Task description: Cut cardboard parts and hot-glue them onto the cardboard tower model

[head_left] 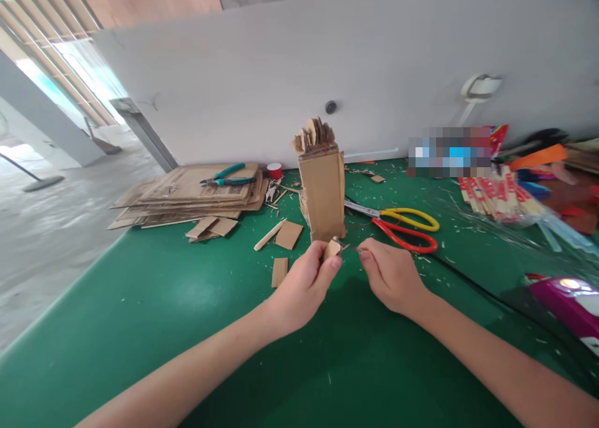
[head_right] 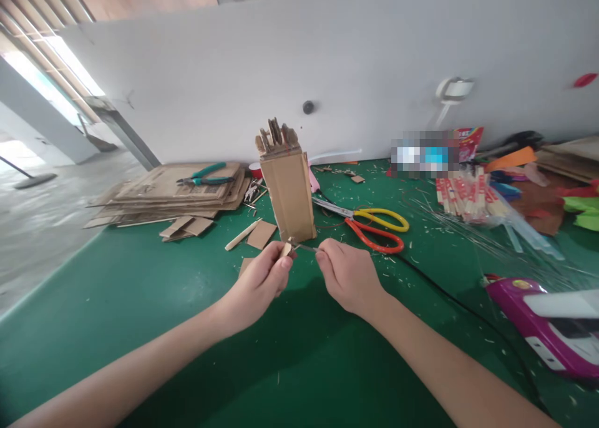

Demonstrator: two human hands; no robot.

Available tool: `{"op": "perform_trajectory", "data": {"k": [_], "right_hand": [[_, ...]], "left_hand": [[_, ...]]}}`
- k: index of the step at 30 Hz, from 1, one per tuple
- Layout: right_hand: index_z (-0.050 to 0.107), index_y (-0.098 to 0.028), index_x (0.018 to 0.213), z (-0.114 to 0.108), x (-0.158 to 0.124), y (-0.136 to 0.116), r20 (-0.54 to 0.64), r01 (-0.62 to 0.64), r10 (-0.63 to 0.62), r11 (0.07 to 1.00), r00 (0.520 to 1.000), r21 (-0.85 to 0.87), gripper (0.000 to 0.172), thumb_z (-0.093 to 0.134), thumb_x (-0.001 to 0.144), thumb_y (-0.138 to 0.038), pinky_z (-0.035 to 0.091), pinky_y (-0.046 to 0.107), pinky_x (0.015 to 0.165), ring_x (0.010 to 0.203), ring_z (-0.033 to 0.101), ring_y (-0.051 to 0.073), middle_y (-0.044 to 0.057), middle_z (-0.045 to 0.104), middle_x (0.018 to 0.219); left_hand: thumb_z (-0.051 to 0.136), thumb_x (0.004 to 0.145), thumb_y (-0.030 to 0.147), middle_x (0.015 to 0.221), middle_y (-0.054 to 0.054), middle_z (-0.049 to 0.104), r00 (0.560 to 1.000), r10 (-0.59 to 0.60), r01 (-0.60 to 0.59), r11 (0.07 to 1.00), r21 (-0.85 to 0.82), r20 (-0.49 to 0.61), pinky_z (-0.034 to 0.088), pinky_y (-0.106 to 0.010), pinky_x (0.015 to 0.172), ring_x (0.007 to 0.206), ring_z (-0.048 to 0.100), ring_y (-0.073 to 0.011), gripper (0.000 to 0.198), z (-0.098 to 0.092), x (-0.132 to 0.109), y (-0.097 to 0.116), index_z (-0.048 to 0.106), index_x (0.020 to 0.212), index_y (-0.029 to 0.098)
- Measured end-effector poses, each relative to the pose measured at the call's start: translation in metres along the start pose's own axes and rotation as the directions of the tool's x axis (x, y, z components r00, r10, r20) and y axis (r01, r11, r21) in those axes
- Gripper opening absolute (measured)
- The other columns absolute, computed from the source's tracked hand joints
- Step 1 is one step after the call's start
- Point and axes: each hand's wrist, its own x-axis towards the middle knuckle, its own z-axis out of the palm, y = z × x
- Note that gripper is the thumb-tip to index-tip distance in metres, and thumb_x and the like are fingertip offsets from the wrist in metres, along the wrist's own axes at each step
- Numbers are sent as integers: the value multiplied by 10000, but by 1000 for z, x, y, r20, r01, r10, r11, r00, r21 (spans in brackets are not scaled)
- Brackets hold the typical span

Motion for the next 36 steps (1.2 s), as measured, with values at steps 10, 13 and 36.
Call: {"op": "perform_trajectory", "data": {"k": [10,13,36], "right_hand": [[495,-185,731,-1,1,-5,-13,-3,1,982,1000,-188,360,265,971,-322,244,259,502,560,499,132,3,534,616],[503,-186,742,1,3,-4,32,-23,32,964,999,-264,374,253,975,-338,222,267,498,577,517,141,10,552,627],[566,-207,998,-22,8,-18,379,-447,266,704,886,551,281,515,862,-448,311,224,446,499,382,93,-46,442,619]], "left_hand": [[322,934,461,623,52,413,999,-16,14,999,46,42,343,-241,530,545,385,-89,321,-2,-2,3,453,945,168],[314,938,439,624,54,406,998,-28,25,998,55,61,330,-234,504,533,371,-87,297,-1,-5,9,435,929,168],[461,893,354,708,45,365,1000,27,-28,999,47,10,311,-249,567,612,348,-98,184,3,-1,2,452,957,181]]}}
